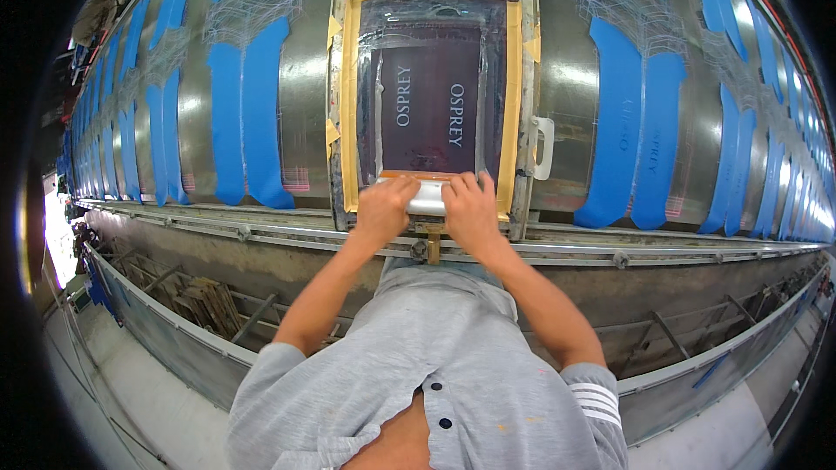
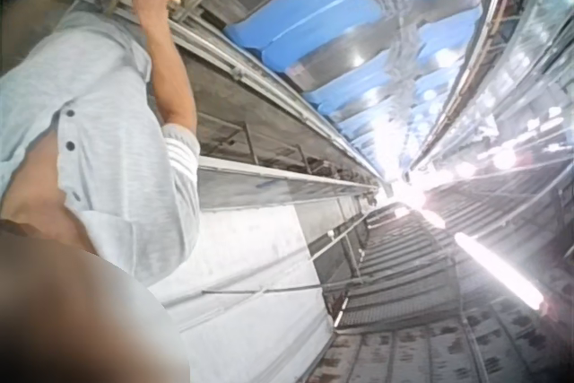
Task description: The person uses a squeegee to pull ink through a screen-printing frame onto a fabric panel with the word 'OSPREY' printed on it. The person repeatedly wipes the squeegee and repositions the frame while working on the same panel.
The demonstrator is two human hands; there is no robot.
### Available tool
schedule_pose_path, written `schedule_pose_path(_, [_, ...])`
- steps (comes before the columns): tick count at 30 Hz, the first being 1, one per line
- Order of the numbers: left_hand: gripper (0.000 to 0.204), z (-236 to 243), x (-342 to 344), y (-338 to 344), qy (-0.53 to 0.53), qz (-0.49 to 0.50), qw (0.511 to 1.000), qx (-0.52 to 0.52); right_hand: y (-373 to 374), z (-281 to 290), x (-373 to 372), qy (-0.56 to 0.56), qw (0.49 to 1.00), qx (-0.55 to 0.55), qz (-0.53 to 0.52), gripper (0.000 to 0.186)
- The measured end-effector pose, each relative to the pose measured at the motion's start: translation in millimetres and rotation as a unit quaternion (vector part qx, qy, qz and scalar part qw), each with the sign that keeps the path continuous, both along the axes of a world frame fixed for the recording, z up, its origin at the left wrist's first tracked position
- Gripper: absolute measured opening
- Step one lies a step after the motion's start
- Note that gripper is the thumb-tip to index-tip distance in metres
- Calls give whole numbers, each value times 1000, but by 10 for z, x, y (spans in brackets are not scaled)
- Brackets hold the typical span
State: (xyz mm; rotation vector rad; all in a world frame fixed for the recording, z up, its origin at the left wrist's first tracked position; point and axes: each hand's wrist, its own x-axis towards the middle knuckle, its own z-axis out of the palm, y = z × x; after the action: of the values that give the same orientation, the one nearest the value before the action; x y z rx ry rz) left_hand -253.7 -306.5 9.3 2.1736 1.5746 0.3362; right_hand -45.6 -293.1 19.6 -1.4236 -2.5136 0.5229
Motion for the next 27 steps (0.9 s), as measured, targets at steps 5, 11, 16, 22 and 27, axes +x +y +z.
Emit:
schedule_pose_path(5, [31, 154, -120, 1509, 91, 20, 994, -62, 1498, 108, -85, -90, 995, -7, 32, 20])
schedule_pose_path(11, [38, 205, -172, 2700, 101, 13, 994, 27, 2704, 15, -174, -47, 999, 19, -3, 19])
schedule_pose_path(16, [27, -181, -48, 1560, 31, 34, 994, 99, 1636, -178, -85, 2, 998, 57, -4, 17])
schedule_pose_path(22, [42, 0, 108, 227, -17, 7, 999, 30, 108, 40, 76, 17, 1000, 22, -14, 17])
schedule_pose_path(27, [34, 255, -15, 1428, 86, -3, 990, -115, 1347, 86, 55, -62, 998, 4, 33, 18])
